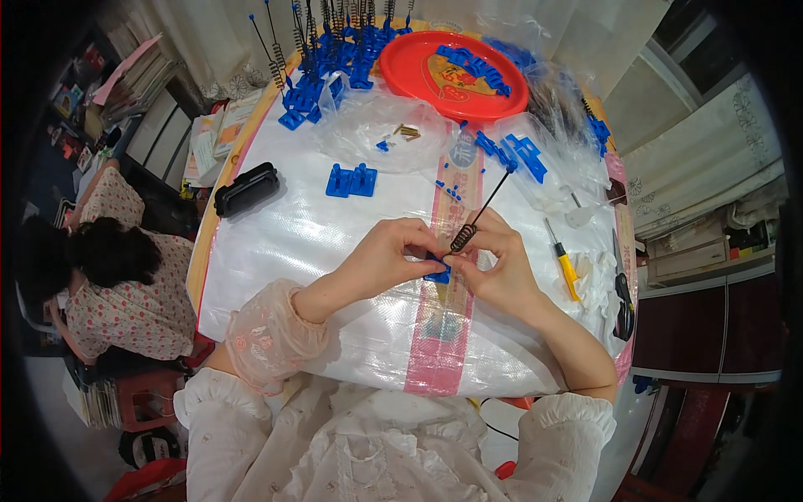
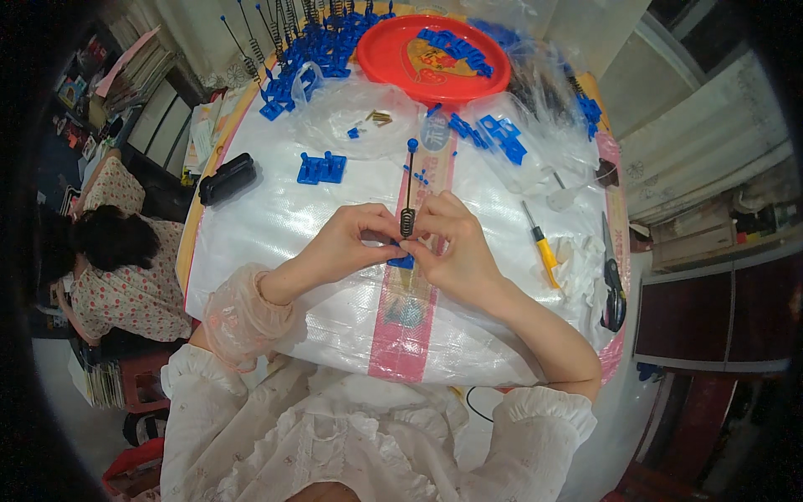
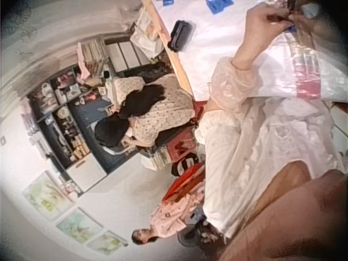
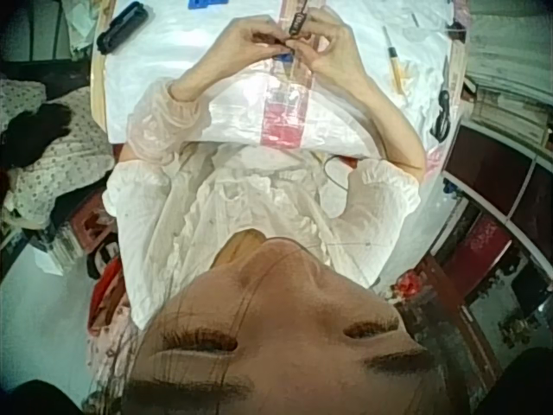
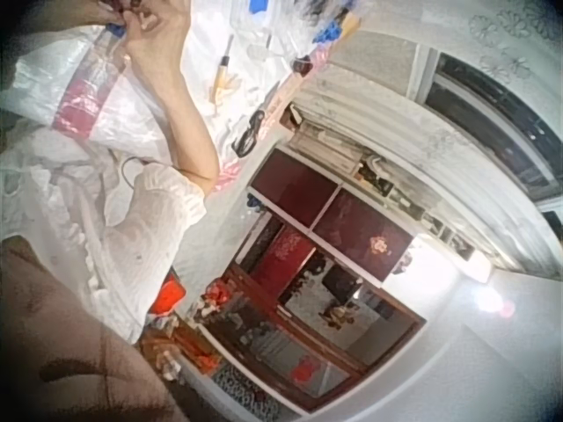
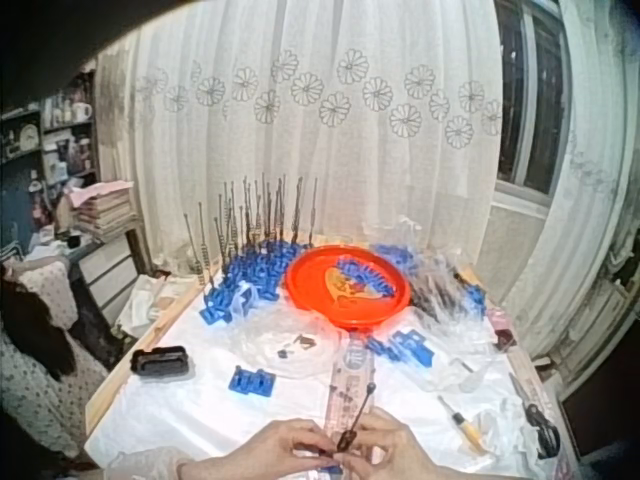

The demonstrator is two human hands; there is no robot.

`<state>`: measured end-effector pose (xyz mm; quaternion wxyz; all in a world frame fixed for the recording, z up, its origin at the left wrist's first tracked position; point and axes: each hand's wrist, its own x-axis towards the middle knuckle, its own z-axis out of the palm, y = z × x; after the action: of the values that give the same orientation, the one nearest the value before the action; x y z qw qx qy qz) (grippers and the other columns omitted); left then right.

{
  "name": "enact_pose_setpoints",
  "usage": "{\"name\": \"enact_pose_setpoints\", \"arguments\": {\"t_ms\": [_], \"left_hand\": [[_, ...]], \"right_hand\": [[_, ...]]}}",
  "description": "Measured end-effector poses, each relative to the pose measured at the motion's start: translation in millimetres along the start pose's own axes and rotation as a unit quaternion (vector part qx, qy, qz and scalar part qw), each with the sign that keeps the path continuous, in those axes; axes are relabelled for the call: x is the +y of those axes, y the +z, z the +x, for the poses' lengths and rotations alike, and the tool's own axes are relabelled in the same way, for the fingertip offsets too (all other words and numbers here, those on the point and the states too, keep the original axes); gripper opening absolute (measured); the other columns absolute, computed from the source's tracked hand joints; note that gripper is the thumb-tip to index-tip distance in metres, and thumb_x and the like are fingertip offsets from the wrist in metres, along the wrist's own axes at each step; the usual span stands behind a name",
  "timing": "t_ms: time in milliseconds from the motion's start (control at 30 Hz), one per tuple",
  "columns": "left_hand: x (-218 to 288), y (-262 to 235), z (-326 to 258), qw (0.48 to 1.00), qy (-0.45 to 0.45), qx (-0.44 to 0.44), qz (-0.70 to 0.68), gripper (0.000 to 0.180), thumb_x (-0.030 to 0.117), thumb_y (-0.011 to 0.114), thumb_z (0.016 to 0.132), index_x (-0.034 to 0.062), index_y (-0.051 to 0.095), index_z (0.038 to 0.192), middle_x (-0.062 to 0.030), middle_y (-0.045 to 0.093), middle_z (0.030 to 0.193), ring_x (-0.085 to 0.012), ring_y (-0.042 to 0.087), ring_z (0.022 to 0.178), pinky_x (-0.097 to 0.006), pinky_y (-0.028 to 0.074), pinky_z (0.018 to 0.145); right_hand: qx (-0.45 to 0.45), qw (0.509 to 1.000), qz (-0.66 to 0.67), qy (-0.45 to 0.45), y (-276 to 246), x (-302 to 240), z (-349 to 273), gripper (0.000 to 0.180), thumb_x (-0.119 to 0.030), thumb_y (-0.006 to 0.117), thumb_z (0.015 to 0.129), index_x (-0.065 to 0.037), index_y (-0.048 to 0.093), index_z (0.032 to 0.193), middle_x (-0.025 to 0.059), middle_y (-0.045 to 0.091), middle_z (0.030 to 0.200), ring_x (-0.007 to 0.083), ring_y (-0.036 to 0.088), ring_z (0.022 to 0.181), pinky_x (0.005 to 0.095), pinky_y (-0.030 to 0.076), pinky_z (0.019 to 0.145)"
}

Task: The recorder is assembling small blue plastic parts onto a metal spring and wire component.

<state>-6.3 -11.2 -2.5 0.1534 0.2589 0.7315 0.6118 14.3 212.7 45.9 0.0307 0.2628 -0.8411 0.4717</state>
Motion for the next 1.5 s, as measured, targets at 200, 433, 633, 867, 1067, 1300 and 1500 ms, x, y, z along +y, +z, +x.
{"name": "enact_pose_setpoints", "arguments": {"t_ms": [200, 433, 633, 867, 1067, 1300, 1500], "left_hand": [[-0.3, 0.4, 0.0, 1.000, 0.005, 0.000, 0.002, 0.021, -0.004, 0.082, 0.085, -0.0026, 0.076, 0.105, -0.0074, 0.071, 0.107, -0.0159, 0.072, 0.097, -0.029, 0.060, 0.089], [-1.1, 0.2, 0.1, 1.000, 0.010, 0.000, -0.011, 0.021, -0.004, 0.081, 0.085, -0.0027, 0.076, 0.106, -0.0073, 0.071, 0.108, -0.0160, 0.072, 0.097, -0.029, 0.060, 0.089], [0.9, 0.2, 0.4, 1.000, 0.003, -0.001, -0.004, 0.021, -0.004, 0.081, 0.085, -0.0024, 0.076, 0.105, -0.0068, 0.070, 0.107, -0.0157, 0.071, 0.097, -0.029, 0.060, 0.089], [0.2, 0.0, 0.2, 1.000, -0.001, -0.002, -0.012, 0.020, -0.004, 0.081, 0.085, -0.0025, 0.076, 0.105, -0.0066, 0.070, 0.108, -0.0153, 0.072, 0.098, -0.029, 0.060, 0.089], [-2.3, 0.4, 0.3, 1.000, 0.001, -0.001, -0.011, 0.019, -0.004, 0.081, 0.086, -0.0024, 0.076, 0.104, -0.0066, 0.071, 0.108, -0.0151, 0.071, 0.098, -0.029, 0.060, 0.089], [1.0, 0.3, 0.7, 1.000, 0.001, -0.001, 0.002, 0.021, -0.003, 0.082, 0.085, -0.0020, 0.076, 0.106, -0.0068, 0.071, 0.108, -0.0159, 0.072, 0.098, -0.029, 0.060, 0.089], [-1.0, 2.5, -0.3, 1.000, 0.016, 0.016, -0.017, 0.025, 0.002, 0.084, 0.084, 0.0008, 0.079, 0.108, -0.0090, 0.071, 0.099, -0.0175, 0.071, 0.088, -0.029, 0.059, 0.081]], "right_hand": [[0.004, 1.000, 0.008, 0.009, 1.4, 2.8, -0.9, 0.015, 0.006, 0.080, 0.073, 0.001, 0.071, 0.084, 0.0085, 0.062, 0.087, 0.0263, 0.058, 0.088, 0.0370, 0.047, 0.075], [0.010, 1.000, 0.000, -0.005, 1.6, 2.5, -0.2, 0.015, 0.006, 0.080, 0.073, 0.001, 0.071, 0.083, 0.0087, 0.062, 0.087, 0.0264, 0.058, 0.087, 0.0372, 0.047, 0.075], [0.007, 1.000, 0.005, 0.007, 1.6, 4.2, -0.8, 0.016, 0.006, 0.080, 0.073, 0.000, 0.073, 0.086, 0.0089, 0.063, 0.088, 0.0268, 0.058, 0.088, 0.0377, 0.047, 0.075], [0.006, 1.000, 0.008, 0.010, 2.1, 3.9, -0.8, 0.016, 0.006, 0.080, 0.073, 0.000, 0.073, 0.086, 0.0088, 0.064, 0.088, 0.0269, 0.058, 0.089, 0.0374, 0.048, 0.076], [0.006, 1.000, 0.006, 0.010, 2.3, 4.7, -0.9, 0.016, 0.006, 0.080, 0.073, 0.000, 0.073, 0.086, 0.0086, 0.064, 0.089, 0.0267, 0.058, 0.089, 0.0372, 0.048, 0.075], [0.002, 1.000, 0.003, 0.013, 1.6, 6.2, -2.0, 0.016, 0.006, 0.079, 0.073, 0.000, 0.072, 0.086, 0.0089, 0.064, 0.090, 0.0266, 0.058, 0.089, 0.0372, 0.048, 0.074], [0.009, 1.000, 0.006, -0.003, 2.1, 3.6, -1.1, 0.017, 0.006, 0.079, 0.073, 0.000, 0.072, 0.087, 0.0088, 0.064, 0.090, 0.0270, 0.058, 0.089, 0.0372, 0.048, 0.074]]}}
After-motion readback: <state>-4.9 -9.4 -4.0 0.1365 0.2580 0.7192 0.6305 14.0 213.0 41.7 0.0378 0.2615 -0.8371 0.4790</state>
